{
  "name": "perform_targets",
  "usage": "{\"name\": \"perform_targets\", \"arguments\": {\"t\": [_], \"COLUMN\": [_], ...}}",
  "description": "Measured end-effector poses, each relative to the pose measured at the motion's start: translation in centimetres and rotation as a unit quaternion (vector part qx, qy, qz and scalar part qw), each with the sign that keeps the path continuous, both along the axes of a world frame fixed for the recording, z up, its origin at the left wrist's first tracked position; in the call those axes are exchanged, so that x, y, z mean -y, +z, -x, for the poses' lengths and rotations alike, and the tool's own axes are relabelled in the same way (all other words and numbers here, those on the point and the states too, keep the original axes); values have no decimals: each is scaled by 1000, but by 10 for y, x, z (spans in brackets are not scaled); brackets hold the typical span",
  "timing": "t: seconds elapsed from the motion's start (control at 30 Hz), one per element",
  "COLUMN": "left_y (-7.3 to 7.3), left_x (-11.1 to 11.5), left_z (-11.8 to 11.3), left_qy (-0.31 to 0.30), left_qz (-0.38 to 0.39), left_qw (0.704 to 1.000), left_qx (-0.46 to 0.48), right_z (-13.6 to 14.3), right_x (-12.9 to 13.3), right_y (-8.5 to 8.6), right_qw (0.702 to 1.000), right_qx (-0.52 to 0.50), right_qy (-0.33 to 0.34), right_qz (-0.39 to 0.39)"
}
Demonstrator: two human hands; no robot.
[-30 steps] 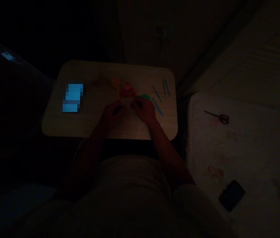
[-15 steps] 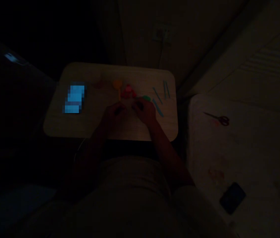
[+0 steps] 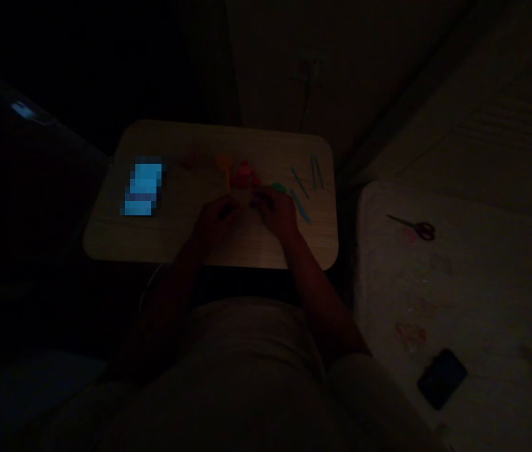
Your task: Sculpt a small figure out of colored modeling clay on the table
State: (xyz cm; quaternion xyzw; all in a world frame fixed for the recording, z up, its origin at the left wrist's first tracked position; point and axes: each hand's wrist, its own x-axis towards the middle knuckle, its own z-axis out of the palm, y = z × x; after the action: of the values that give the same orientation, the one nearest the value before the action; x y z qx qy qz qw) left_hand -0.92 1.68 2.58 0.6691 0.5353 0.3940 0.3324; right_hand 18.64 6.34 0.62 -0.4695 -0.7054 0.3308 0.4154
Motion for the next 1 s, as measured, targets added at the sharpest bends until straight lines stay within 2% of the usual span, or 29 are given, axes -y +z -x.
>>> {"name": "perform_targets", "arguments": {"t": [0.27,0.53,1.0], "left_y": [2,0,-3], "left_x": [1,1,0], "left_z": [0,0,0], "left_qy": [2,0,0], "left_qz": [-5,-13,-13], "left_qw": [1000,1000,1000], "left_qx": [1,0,4], "right_z": [2,1,2], "right_x": [2,1,2], "right_y": [7,2,5], "right_qw": [1000,998,995], "right_qx": [17,55,100], "right_qy": [-16,-28,-24], "right_qz": [-8,-17,-5]}}
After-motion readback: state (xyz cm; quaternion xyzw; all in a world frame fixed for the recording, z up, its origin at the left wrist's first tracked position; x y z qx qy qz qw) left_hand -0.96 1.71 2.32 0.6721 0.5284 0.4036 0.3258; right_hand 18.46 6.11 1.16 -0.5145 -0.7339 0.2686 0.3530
